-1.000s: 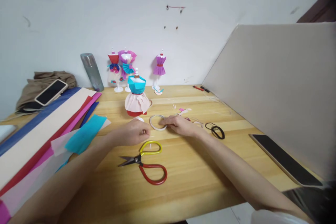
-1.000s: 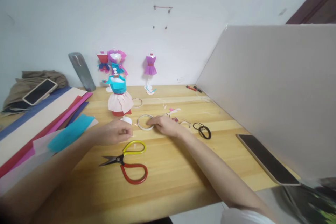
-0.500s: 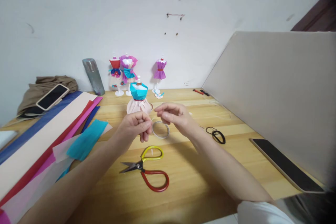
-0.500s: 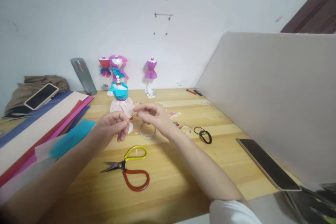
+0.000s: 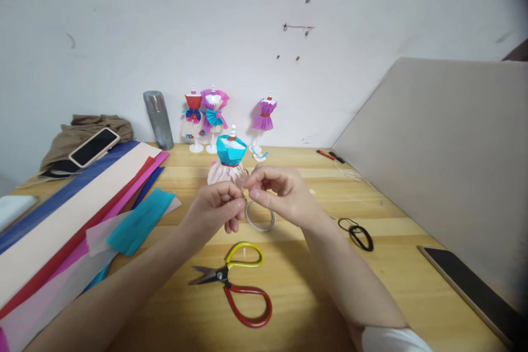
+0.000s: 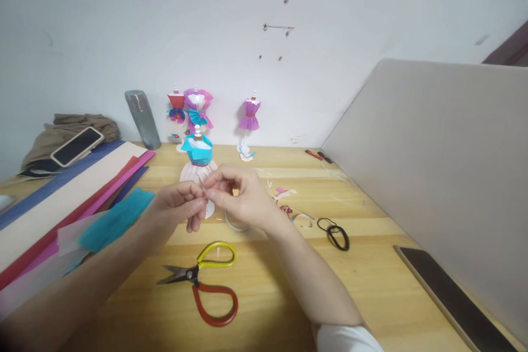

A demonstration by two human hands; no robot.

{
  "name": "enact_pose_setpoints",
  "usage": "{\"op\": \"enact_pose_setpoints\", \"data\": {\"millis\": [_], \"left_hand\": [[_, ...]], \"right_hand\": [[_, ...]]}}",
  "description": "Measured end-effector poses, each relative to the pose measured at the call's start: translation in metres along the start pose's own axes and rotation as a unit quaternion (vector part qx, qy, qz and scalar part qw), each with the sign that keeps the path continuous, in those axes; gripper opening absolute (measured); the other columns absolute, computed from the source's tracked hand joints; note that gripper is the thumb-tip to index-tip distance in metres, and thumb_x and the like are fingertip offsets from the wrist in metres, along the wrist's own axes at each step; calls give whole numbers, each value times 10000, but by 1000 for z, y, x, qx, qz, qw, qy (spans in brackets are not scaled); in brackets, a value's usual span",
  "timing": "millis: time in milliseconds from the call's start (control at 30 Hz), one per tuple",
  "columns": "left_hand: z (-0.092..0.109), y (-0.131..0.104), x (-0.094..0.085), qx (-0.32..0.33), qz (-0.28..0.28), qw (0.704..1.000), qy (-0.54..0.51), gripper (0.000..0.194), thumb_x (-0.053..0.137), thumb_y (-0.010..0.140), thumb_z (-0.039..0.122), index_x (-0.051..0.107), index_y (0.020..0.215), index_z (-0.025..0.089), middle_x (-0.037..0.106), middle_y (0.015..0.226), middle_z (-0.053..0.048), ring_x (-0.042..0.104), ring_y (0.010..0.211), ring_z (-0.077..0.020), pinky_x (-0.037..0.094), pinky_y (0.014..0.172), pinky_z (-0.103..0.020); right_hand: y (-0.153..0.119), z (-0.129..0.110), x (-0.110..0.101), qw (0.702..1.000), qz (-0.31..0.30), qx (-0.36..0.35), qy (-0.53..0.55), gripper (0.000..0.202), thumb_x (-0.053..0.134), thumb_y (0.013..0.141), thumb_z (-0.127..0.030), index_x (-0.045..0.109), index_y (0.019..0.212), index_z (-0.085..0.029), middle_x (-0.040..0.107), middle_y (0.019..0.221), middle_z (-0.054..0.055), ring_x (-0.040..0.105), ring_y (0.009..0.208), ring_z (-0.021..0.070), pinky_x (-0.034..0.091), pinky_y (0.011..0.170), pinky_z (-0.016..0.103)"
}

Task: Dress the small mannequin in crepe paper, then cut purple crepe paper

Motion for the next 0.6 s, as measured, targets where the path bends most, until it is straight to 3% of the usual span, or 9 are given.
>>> {"op": "enact_pose_setpoints", "data": {"millis": [133,300,600], "left_hand": [[-4,-2,3,-2,0,1000,10,316,728,766,421,581,700,150,604,570,15,549,431,-76,425,409,-175],[-2,-4,5,-16,1,1000,2,300,734,750,413,583,697,159,613,578,14,551,436,-78,430,411,-178],[-1,-2,7,-46,-2,999,-12,295,753,723,393,572,677,165,596,567,22,546,435,-81,429,419,-190]], "right_hand": [[-3,-5,-4,999,6,-19,-41,220,653,830,-319,590,673,-178,567,609,-21,470,571,98,378,555,244],[-4,-3,-13,1000,12,-2,-1,185,653,841,-375,669,860,-192,661,763,16,585,697,134,453,626,265],[-5,2,-5,999,-18,-5,-36,145,672,837,-316,656,794,-178,584,686,-14,487,580,94,401,562,243]]}}
Point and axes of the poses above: each hand's wrist, its own y-axis towards the middle knuckle, its own x-axis out of the palm, z = x × y, the point moved 7 cm from there along y, towards the middle knuckle
